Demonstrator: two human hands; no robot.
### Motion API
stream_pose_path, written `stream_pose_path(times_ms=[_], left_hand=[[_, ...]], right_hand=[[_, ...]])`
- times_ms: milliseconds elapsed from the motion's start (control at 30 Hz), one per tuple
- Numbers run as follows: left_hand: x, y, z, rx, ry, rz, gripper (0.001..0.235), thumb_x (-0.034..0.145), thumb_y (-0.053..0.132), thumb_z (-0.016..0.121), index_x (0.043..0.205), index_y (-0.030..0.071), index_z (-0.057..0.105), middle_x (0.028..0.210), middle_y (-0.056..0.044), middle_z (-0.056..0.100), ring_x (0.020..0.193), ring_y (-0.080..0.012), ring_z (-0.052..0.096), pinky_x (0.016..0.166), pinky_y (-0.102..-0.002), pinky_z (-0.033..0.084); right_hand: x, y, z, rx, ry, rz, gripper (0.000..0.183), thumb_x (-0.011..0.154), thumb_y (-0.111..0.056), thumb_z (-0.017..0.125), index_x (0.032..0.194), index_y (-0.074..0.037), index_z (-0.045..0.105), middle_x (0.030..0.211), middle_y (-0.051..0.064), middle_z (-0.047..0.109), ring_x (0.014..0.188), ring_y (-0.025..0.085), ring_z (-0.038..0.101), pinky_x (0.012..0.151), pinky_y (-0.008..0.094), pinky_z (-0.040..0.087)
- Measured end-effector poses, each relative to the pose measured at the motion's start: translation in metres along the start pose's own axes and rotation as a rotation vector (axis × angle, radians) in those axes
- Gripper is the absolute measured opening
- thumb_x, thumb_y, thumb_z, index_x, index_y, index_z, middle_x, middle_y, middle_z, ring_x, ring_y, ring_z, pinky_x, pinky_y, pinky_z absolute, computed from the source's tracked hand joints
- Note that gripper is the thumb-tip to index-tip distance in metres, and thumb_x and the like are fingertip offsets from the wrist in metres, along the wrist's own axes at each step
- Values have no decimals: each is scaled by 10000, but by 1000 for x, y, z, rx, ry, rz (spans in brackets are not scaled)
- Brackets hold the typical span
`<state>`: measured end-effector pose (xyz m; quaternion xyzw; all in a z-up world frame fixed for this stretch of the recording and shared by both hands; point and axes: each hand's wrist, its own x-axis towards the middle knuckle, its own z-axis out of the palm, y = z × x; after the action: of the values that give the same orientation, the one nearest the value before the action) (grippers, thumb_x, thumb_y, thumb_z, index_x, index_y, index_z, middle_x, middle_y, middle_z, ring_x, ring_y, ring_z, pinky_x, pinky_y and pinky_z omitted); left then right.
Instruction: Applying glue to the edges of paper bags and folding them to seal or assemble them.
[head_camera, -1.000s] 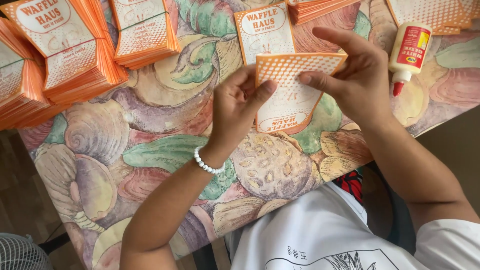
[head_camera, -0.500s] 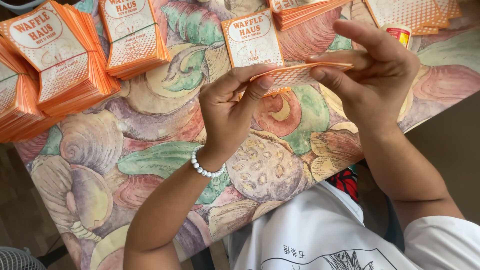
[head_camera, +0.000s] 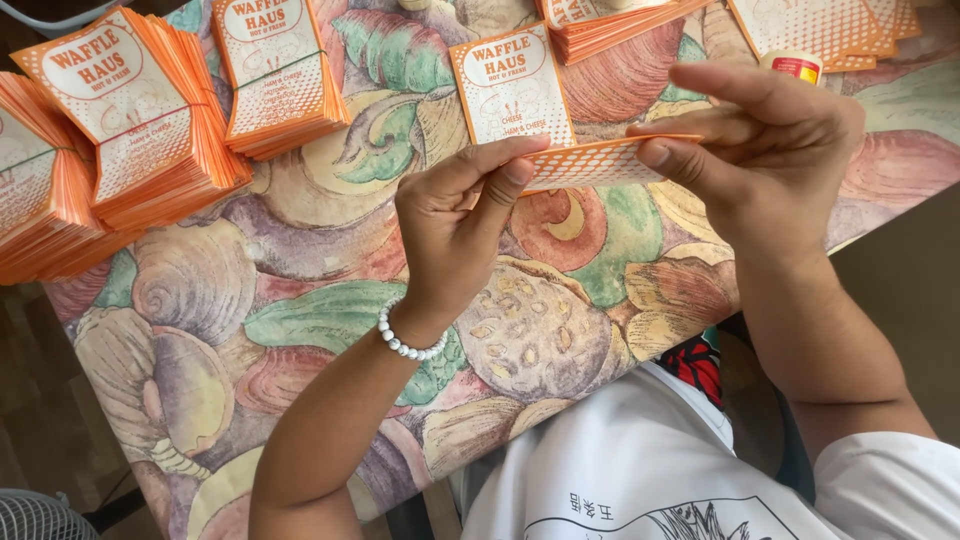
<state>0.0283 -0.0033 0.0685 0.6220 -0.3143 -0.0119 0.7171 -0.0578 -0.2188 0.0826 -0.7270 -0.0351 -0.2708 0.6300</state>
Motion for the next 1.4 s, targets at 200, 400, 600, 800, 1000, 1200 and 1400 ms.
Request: stream_pose_path(times_ms=[200,400,600,800,1000,1200,1400], left_hand=[[2,11,3,96,23,48,159,1038,217,648,1083,78,710,992,-50,768,854,-109,729,729,-204,557],[-2,17,4,96,-30,115,146,1046,183,635,1099,69,710,1077,-82,768,1012,-207,789,886,-280,660],[-4,-12,3,-381,148,-12,74,1051,146,700,1098,169,752,1045,36,775,810,-56,581,669,-165,449],[3,-29,-1,-747,344,-354,121,987,125,717,1093,70,736,1040,-60,739,970,-182,681,823,-304,587],[-1,-47,-4,-788,396,-438,122,979,148,710,1089,97,723,1089,-81,726,1013,-213,670,851,-347,591],[2,-47,-23,-813,240,-406,247,980,137,637,1207,39,636,1095,-148,734,956,-214,693,794,-323,582],[9,-16,-20,-192,-185,-297,343,955,297,741,1182,49,674,920,-31,716,827,-99,651,751,-183,554]], right_hand=[[21,-26,3,-367,-224,-335,380,955,-83,767,1229,163,674,1056,283,655,980,373,664,928,439,561],[30,-36,14,-514,-338,-542,119,1000,9,836,942,89,770,937,198,683,959,378,623,892,458,512],[9,32,-37,-136,-265,-243,405,906,-36,799,1233,84,591,1233,237,637,1207,349,651,1147,419,557],[-32,62,-14,210,6,152,640,895,4,803,1469,-44,525,1151,174,713,1029,205,735,906,277,639],[-32,39,-8,229,-150,193,938,792,-79,792,1603,-54,322,1258,289,663,1182,334,694,1039,428,630],[-34,31,-12,155,-26,289,654,933,59,729,1518,-35,454,1035,187,721,902,242,744,818,355,691],[-21,23,-43,-70,-207,156,805,831,123,772,1543,82,398,1273,206,590,946,196,685,745,273,617]])
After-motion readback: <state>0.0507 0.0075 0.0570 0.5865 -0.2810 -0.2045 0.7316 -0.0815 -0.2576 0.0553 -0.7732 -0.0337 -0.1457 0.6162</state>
